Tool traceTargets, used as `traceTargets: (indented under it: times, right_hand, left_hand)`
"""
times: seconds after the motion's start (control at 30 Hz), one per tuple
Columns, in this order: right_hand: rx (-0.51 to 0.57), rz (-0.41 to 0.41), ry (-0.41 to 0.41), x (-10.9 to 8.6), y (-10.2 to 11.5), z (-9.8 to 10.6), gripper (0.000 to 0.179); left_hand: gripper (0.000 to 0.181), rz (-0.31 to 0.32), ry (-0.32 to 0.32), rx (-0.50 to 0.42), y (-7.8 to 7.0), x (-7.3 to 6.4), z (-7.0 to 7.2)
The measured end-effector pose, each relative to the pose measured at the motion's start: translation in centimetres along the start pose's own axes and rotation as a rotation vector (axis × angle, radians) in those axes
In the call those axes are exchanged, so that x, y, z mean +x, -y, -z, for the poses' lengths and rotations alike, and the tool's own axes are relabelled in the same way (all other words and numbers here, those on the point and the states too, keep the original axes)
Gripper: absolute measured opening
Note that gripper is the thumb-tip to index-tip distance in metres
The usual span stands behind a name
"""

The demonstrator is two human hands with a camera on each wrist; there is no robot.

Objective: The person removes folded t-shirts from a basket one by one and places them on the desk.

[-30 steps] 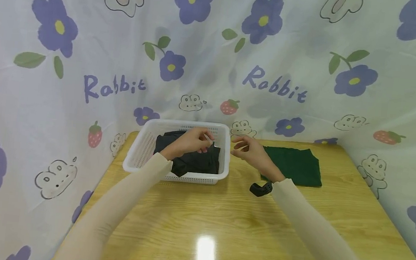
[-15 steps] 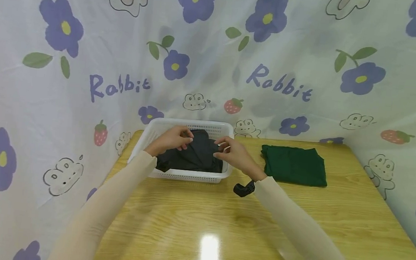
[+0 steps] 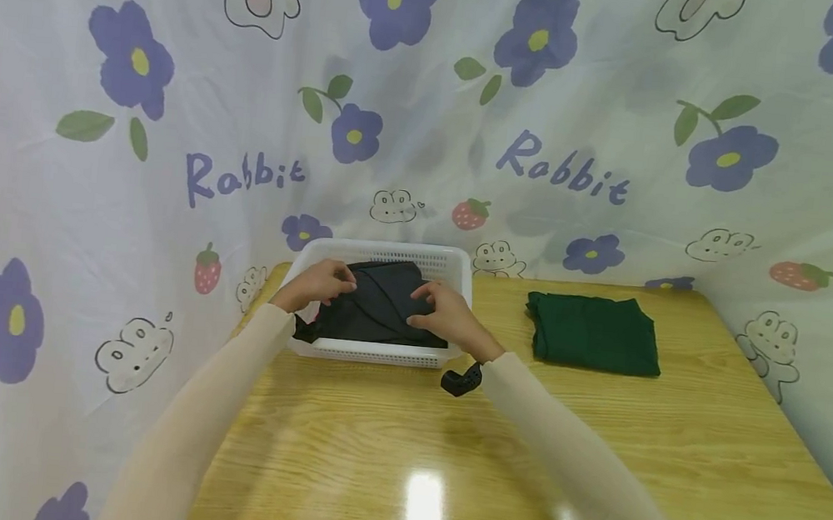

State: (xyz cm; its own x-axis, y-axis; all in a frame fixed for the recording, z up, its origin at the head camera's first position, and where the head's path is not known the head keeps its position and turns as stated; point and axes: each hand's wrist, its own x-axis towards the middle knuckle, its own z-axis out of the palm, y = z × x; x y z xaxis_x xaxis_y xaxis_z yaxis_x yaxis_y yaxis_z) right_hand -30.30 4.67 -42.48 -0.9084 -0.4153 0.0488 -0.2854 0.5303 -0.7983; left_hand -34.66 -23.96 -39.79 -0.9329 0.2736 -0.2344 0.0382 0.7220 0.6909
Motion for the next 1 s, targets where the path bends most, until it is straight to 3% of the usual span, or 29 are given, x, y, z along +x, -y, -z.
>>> traceTargets:
  times: [0.23, 0.53, 0.8, 1.0]
  right_hand:
    - [-0.075, -0.121, -0.01, 1.5, 0.3, -1.3, 0.052]
    - [0.056, -0.283, -0.016, 1.8, 0.0, -2.8, 0.052]
    - [0.223, -0.321, -0.01, 2.3, -0.6, -2.8, 0.065]
    - [0.274, -0.34, -0.073, 2.6, -0.7, -2.9, 0.066]
  left_hand:
    - [0.042, 0.11, 0.093, 0.006, 0.7, -0.4, 0.5]
    - [0.049, 0.223, 0.196, 0.034, 1.6, -0.2, 0.7]
    - [0.048, 0.219, 0.182, -0.013, 1.5, -0.4, 0.7]
    - [0.042, 0.2, 0.16, -0.077, 1.9, -0.4, 0.6]
